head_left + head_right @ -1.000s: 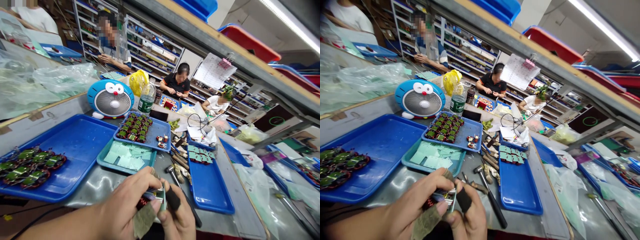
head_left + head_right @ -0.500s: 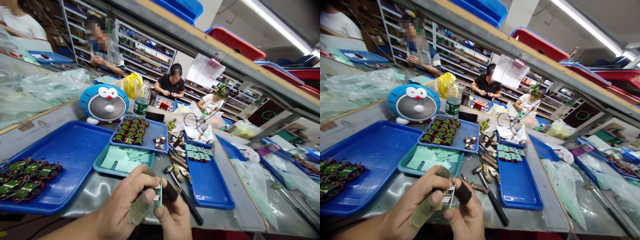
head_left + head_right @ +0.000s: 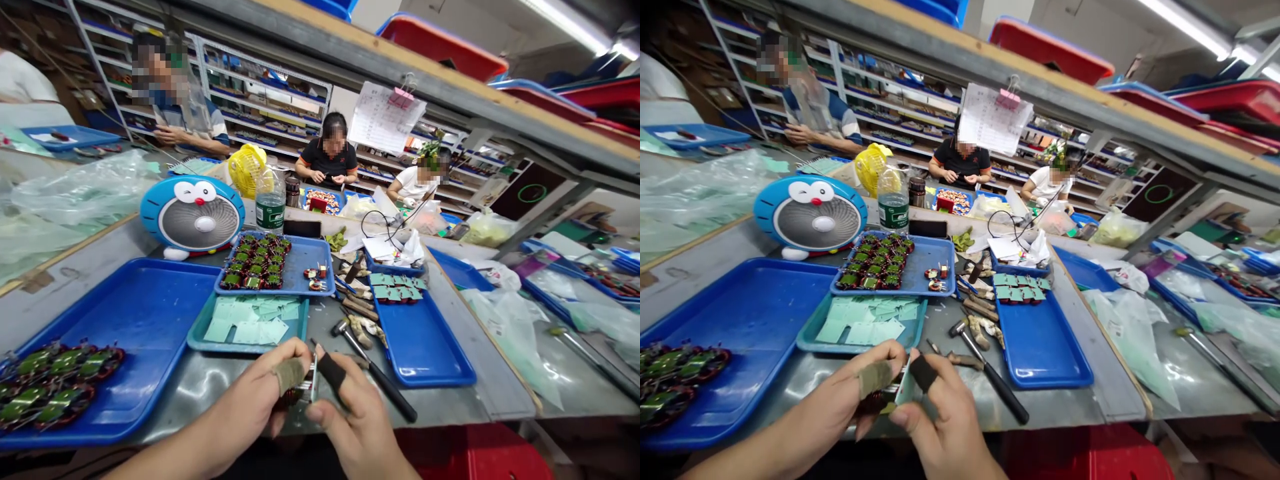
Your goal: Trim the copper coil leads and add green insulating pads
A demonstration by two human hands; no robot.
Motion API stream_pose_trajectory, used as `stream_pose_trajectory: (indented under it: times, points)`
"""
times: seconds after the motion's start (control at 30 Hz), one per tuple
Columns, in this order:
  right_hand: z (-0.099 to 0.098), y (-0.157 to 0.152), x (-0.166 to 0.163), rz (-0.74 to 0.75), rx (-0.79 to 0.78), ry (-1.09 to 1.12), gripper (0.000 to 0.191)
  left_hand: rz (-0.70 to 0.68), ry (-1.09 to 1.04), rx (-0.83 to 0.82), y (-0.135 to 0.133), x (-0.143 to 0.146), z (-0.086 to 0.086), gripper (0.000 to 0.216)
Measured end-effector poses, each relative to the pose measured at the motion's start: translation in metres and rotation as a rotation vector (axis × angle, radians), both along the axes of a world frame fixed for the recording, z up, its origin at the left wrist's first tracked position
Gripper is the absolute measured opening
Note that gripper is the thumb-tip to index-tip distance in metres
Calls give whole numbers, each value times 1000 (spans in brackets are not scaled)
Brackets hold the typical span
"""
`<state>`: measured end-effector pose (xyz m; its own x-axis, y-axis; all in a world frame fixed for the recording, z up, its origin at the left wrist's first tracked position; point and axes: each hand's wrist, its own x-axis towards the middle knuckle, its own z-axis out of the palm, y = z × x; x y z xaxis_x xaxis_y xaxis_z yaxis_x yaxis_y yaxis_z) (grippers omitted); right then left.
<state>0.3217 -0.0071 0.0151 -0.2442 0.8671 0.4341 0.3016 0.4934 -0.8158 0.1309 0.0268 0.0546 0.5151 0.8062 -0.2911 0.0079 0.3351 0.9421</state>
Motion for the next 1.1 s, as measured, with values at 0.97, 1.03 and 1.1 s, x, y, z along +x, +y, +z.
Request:
stream_pose_trajectory:
  times: [0.97,1.03,1.1]
  points:
    - [7,-11,6,158,76,-87,45,-26,225,351,-24,-8,-5,38]
    - [9,-15,-1,92,7,-4,39,54,248,486,-28,-6,-8,37]
    - [9,-19,-6,52,-32,59,31,106,259,624,-30,-5,-9,37]
